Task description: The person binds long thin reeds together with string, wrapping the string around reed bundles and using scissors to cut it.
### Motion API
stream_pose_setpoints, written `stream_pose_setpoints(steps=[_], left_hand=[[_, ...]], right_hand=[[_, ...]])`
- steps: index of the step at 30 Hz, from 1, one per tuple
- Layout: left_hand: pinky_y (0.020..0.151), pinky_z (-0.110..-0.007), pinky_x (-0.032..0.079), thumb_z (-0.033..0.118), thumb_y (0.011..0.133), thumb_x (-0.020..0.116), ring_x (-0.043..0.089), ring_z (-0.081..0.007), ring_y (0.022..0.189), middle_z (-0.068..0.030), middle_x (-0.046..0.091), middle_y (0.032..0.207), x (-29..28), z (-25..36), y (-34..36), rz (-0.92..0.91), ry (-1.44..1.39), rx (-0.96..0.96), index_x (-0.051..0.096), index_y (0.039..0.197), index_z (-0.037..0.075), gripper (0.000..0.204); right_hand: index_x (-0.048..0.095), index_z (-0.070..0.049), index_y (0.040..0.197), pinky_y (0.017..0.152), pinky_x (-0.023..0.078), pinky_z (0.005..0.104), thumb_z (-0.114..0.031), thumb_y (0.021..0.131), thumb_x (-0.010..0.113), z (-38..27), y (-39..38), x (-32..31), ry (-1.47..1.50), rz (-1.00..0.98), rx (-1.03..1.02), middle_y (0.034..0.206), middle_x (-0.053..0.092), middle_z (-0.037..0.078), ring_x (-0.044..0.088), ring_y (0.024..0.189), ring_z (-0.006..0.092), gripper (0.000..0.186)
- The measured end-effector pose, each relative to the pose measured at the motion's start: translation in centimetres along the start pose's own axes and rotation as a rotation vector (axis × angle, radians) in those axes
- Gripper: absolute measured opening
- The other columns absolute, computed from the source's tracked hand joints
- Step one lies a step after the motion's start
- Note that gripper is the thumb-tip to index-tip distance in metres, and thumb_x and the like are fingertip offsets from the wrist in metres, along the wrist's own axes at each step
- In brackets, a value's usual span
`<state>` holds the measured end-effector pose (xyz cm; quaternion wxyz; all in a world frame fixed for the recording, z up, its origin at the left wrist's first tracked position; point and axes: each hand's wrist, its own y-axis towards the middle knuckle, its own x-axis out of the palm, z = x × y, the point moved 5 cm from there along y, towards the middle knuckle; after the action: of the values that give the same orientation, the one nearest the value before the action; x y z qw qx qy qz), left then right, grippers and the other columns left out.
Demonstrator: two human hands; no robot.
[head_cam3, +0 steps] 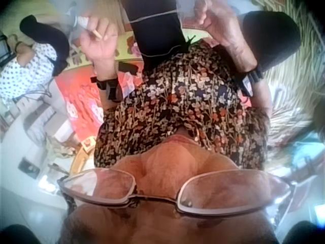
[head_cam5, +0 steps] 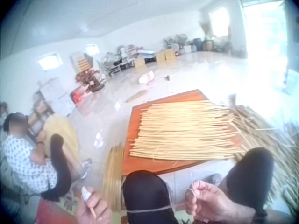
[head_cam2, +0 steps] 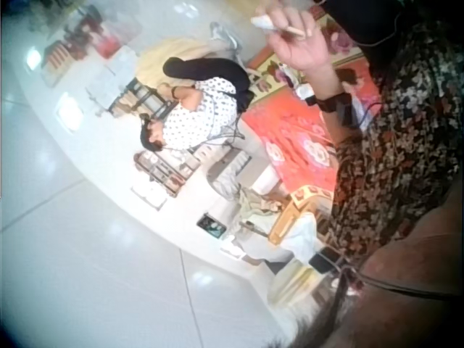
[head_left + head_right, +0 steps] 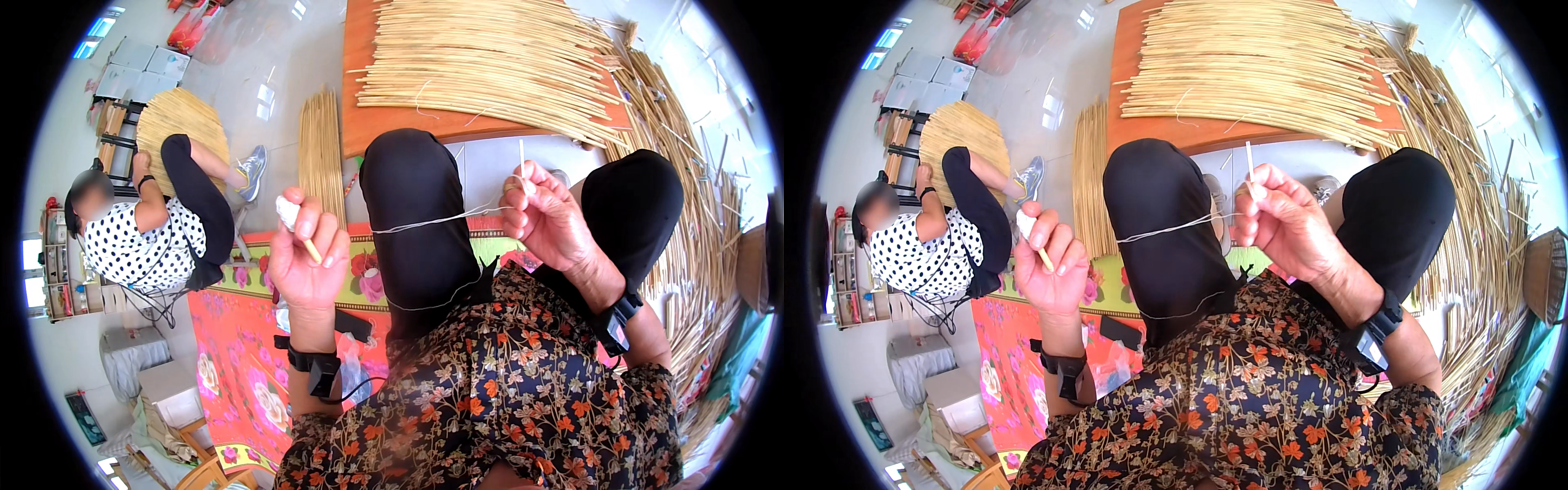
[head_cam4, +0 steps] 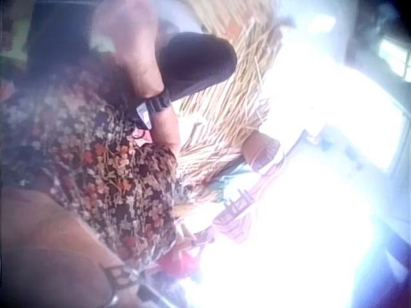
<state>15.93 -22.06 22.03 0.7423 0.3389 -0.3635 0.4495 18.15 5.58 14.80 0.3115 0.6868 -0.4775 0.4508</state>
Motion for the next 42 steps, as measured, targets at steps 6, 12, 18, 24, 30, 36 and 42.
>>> stream_pose_setpoints(steps=[6,12,18,24,30,36,42], left_hand=[[0.057,-0.028,0.04,0.013,0.098,0.049,0.041,-0.012,0.063,-0.0035,0.048,0.082,-1.7,1.8,-1.4,0.094,0.091,0.062,0.046,0.118,0.003,0.024],[0.057,-0.028,0.038,0.017,0.099,0.047,0.042,-0.0133,0.064,-0.0036,0.045,0.079,-3.7,1.8,-2.9,0.258,0.144,0.016,0.048,0.114,0.002,0.021],[0.057,-0.027,0.037,0.02,0.1,0.047,0.042,-0.0136,0.064,-0.0037,0.043,0.077,-5.0,1.7,-3.7,0.342,0.142,0.017,0.048,0.114,0.002,0.022],[0.058,-0.028,0.036,0.021,0.099,0.049,0.041,-0.0137,0.066,-0.0031,0.042,0.079,-4.9,-0.1,-2.3,0.327,0.129,-0.047,0.048,0.117,0.002,0.026],[0.06,-0.03,0.045,0.025,0.098,0.055,0.053,-0.0182,0.077,-0.0088,0.055,0.091,-1.8,-2.5,-1.2,0.156,0.329,-0.136,0.049,0.123,0.003,0.034],[0.059,-0.03,0.049,0.021,0.1,0.053,0.058,-0.0212,0.08,-0.0159,0.06,0.097,0.5,-4.8,-0.5,0.09,0.422,-0.163,0.051,0.127,0.002,0.033],[0.066,-0.025,0.05,0.024,0.102,0.053,0.062,-0.0143,0.08,-0.0182,0.067,0.105,1.4,-5.9,-0.5,-0.003,0.545,-0.169,0.054,0.128,0.003,0.034]], right_hand=[[0.053,-0.007,0.1,0.062,0.046,0.0292,-0.015,0.1,0.053,-3.0,-1.4,-1.2,-0.131,0.121,-0.067,0.082,0.054,0.004,0.052,0.068,0.0155,0.008],[0.053,-0.007,0.1,0.067,0.049,0.0304,-0.012,0.1,0.051,-6.7,-2.4,-3.7,-0.342,0.277,-0.221,0.084,0.055,0.004,0.054,0.072,0.0152,0.006],[0.056,-0.006,0.093,0.067,0.051,0.0257,-0.012,0.097,0.057,-12.2,-3.1,-7.0,-1.005,0.536,-0.239,0.084,0.056,0.002,0.057,0.072,0.0102,0.007],[0.056,-0.004,0.093,0.063,0.051,0.0402,-0.006,0.087,0.058,-12.3,-3.7,-6.0,-2.63,0.28,-0.04,0.096,0.061,0.008,0.065,0.074,0.0303,0.006],[0.056,-0.005,0.091,0.065,0.051,0.0438,-0.001,0.083,0.061,-10.2,-1.7,0.4,-2.261,0.193,-0.431,0.094,0.058,0.011,0.063,0.077,0.0345,0.01],[0.059,-0.002,0.094,0.055,0.047,0.0273,0.003,0.089,0.06,-4.4,-0.6,4.4,-1.557,0.043,-0.135,0.086,0.056,0.007,0.058,0.06,0.0138,0.008],[0.058,-0.005,0.096,0.058,0.048,0.0216,-0.007,0.096,0.06,-1.2,-0.4,5.5,-1.062,0.049,0.043,0.081,0.058,0.0,0.058,0.066,0.0051,0.003]])
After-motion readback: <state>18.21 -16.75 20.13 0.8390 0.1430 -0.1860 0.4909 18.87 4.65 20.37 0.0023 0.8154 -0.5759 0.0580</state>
